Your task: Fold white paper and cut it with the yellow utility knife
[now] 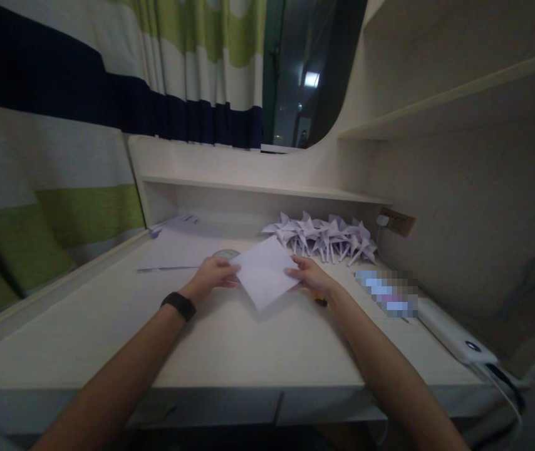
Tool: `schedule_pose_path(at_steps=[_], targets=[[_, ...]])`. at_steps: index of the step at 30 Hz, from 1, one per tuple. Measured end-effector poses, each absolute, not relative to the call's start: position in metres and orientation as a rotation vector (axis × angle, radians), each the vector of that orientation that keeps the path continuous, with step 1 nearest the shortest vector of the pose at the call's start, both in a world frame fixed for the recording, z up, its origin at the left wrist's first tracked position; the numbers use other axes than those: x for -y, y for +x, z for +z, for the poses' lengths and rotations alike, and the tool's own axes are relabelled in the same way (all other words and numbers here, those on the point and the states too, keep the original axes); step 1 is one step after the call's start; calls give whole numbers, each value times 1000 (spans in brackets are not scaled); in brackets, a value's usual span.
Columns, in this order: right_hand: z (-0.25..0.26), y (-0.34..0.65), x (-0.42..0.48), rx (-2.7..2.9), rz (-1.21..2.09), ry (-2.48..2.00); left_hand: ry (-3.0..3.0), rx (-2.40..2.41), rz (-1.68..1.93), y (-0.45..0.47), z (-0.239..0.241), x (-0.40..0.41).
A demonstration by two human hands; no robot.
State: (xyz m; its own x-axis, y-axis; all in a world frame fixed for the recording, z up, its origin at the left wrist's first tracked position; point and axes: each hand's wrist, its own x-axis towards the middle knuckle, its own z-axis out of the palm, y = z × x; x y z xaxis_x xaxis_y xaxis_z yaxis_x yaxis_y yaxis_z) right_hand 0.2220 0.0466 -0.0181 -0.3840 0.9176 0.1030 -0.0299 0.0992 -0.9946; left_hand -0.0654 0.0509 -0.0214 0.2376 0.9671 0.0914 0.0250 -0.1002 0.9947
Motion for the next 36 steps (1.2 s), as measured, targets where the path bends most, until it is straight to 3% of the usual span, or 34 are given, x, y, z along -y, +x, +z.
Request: schedule_pose_path(at_steps=[12,27,36], targets=[[-14,228,-45,1538,1537,-928,1389,-961,1101,-67,-25,-55],[-22,209,-52,1153,1604,-750,1363,-823,978,-58,-30,-48],[-46,175,-44,1223,1359,-991,1360,-786,892,-42,-26,-35]])
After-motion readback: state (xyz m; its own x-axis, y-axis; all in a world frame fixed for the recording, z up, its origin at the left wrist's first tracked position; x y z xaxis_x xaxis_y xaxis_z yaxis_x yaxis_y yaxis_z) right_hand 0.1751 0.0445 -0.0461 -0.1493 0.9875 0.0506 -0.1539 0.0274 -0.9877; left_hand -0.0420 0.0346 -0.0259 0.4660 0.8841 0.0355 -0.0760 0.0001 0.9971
